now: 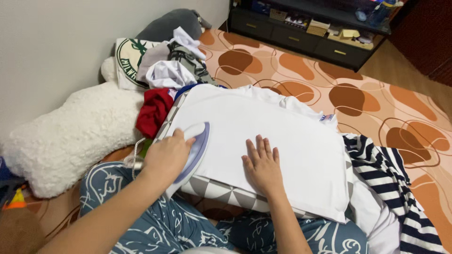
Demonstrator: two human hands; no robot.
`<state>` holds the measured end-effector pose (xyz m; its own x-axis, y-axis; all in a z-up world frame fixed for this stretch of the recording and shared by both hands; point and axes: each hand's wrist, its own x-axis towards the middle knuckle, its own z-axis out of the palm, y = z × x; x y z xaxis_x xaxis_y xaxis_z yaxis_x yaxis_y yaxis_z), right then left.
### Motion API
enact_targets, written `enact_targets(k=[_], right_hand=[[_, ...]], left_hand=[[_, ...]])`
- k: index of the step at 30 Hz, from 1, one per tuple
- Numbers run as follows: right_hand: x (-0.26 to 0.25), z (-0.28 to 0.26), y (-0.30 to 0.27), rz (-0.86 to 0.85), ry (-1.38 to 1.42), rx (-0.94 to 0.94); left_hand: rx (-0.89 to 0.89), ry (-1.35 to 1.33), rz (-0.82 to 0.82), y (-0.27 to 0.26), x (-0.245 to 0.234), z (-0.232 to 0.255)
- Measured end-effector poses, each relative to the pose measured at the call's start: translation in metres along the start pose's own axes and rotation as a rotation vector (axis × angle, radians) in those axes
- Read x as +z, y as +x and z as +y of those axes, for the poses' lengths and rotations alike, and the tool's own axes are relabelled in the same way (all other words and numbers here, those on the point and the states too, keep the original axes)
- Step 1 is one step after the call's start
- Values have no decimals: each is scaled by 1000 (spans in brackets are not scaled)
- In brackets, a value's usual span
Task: The person irons a white short-sleeved shirt on a portable ironing board placed on the floor. They smooth the fabric, move the iron across the front and back, and flip the shirt to iron both sides.
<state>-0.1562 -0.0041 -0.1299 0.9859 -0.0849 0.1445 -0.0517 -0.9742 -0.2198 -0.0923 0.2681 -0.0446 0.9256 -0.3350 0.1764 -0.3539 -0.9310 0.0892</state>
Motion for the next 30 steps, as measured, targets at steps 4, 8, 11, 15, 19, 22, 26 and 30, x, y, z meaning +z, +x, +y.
enact_targets(k=[4, 8, 11, 15, 19, 22, 26, 30], right_hand=[[3, 5, 1, 8, 14, -5], [5, 4, -1, 11, 61, 9], [-2, -1, 3, 2, -50, 4], [-15, -5, -5, -37, 48, 49], [-20, 3, 5, 25, 158, 85], [-18, 24, 56, 84, 375, 408], [3, 49, 149, 288, 560, 156], [42, 29, 247, 116, 472, -20]], left_hand=[[120, 42, 197, 66, 41, -8], [-3, -140, 236, 191, 72, -14], [1, -31, 130, 247, 74, -15], [48, -122, 129, 209, 61, -21], [119, -161, -43, 125, 16, -36], [172, -77, -277, 86, -26, -42], [218, -53, -305, 74, -44, -31], [203, -116, -325, 83, -43, -29]])
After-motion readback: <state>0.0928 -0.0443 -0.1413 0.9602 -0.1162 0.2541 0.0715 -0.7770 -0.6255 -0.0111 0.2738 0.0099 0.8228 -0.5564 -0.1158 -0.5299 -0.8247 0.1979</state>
